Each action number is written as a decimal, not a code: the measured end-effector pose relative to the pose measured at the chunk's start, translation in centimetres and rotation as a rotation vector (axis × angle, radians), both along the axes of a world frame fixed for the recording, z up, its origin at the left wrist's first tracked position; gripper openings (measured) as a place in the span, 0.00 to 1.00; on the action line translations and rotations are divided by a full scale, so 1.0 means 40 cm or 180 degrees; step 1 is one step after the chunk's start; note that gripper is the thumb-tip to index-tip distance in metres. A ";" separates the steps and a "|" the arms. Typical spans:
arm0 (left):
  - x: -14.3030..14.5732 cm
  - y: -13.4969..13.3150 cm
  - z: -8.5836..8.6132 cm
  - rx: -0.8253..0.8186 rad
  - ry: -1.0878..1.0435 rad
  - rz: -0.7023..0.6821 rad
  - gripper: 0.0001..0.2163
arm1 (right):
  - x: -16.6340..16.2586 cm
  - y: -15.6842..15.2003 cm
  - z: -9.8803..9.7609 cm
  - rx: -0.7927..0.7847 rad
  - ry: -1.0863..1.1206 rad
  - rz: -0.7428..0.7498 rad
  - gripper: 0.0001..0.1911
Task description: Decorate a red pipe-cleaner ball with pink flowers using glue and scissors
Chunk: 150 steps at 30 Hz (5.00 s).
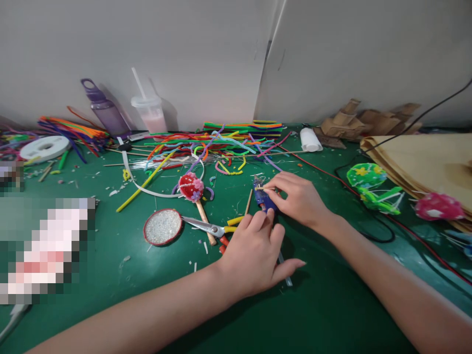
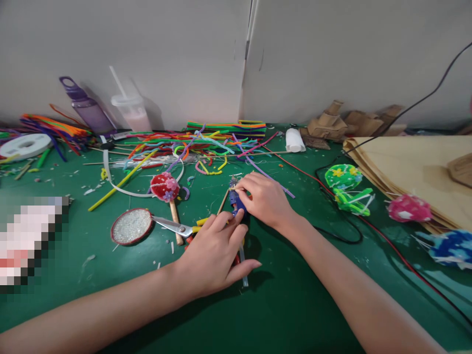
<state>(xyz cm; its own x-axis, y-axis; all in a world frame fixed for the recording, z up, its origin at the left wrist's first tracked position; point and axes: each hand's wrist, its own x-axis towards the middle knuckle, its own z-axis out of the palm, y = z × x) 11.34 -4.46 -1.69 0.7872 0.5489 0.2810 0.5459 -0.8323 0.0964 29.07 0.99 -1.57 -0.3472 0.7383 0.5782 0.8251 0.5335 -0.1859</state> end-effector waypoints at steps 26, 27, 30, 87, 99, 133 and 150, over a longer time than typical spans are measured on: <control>-0.002 -0.001 -0.003 0.0086 -0.0031 -0.0028 0.27 | 0.030 0.002 0.006 -0.0313 0.0228 -0.0288 0.07; -0.002 -0.001 -0.004 0.0079 -0.0035 -0.0020 0.27 | 0.028 0.001 0.006 -0.0385 0.0181 -0.0245 0.07; -0.002 -0.001 -0.006 0.0074 -0.0062 -0.0006 0.27 | 0.021 0.005 -0.003 -0.0354 0.0068 -0.0409 0.07; 0.002 -0.002 -0.010 0.0171 0.0005 -0.0023 0.27 | 0.021 0.008 -0.010 -0.0326 0.0260 -0.0693 0.08; 0.001 -0.003 -0.012 0.0186 0.0006 0.0014 0.29 | 0.016 0.009 -0.011 -0.0095 -0.0010 -0.0779 0.09; 0.003 -0.006 -0.012 0.0203 -0.0035 0.0023 0.30 | 0.026 -0.014 0.029 -0.0377 -0.0203 -0.0926 0.07; 0.004 -0.006 -0.010 0.0141 -0.0049 0.0029 0.29 | 0.031 -0.011 0.020 -0.0377 -0.0524 -0.1110 0.07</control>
<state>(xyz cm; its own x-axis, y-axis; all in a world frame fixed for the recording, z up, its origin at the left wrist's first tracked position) 11.51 -4.72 -2.11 0.7777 0.5428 0.3171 0.5522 -0.8309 0.0681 30.30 0.54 -0.76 -0.1449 0.8864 0.4396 0.9767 0.1991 -0.0795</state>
